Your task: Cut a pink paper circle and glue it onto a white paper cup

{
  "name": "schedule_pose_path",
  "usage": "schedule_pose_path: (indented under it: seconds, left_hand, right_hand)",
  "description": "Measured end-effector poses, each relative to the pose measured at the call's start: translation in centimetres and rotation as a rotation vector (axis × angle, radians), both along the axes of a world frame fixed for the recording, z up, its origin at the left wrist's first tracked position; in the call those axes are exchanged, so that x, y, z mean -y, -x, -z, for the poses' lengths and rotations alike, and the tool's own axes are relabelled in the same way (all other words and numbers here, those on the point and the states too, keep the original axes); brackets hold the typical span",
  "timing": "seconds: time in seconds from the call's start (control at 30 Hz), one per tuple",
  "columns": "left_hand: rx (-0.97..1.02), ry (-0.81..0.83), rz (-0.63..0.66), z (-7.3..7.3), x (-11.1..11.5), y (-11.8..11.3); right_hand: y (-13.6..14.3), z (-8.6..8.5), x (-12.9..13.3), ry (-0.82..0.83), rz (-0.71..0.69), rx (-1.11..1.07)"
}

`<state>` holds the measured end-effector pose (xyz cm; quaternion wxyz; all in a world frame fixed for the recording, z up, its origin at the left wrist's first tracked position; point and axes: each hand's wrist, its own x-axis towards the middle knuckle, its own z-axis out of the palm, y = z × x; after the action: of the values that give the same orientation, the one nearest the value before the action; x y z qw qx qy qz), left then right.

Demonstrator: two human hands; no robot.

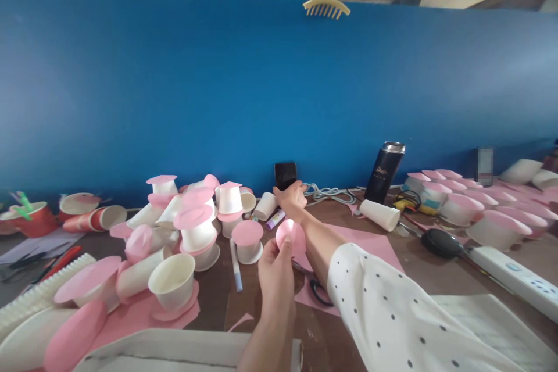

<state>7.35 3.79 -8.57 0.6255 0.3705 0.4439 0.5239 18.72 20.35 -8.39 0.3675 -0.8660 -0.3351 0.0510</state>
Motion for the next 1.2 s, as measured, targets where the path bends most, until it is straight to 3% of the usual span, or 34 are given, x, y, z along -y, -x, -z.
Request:
schedule_pose_path:
  seconds: [0.3, 0.47, 0.63, 0.77, 0.97, 1.2]
  left_hand:
    - [-0.037, -0.026, 0.006, 0.8, -0.5, 0.0]
    - [-0.045, -0.027, 0.024, 0.9, -0.5, 0.0]
    - [-0.052, -0.076, 0.054, 1.1, -0.4, 0.0]
    - [-0.073, -0.072, 0.082, 1.7, -0.5, -0.1]
    - [-0.126, -0.061, 0.085, 2.6, -0.8, -0.3]
    - [-0.124, -0.042, 0.103, 1.9, -0.7, -0.4]
  right_hand:
    - [-1.0, -0.2, 0.1, 0.080, -0.040, 0.020]
    - [-2.8, 0.0, 2.5, 0.082, -0.126, 0.146]
    - [-4.5, 0.5, 6.3, 0.048, -0.383, 0.378]
    - [-5.4, 0.6, 7.7, 0.094, -0.635, 0.532]
    - [-6.6, -0.3, 6.4, 0.198, -0.835, 0.688]
    - [-8.1, -3.1, 4.2, 0.169, -0.797, 0.778]
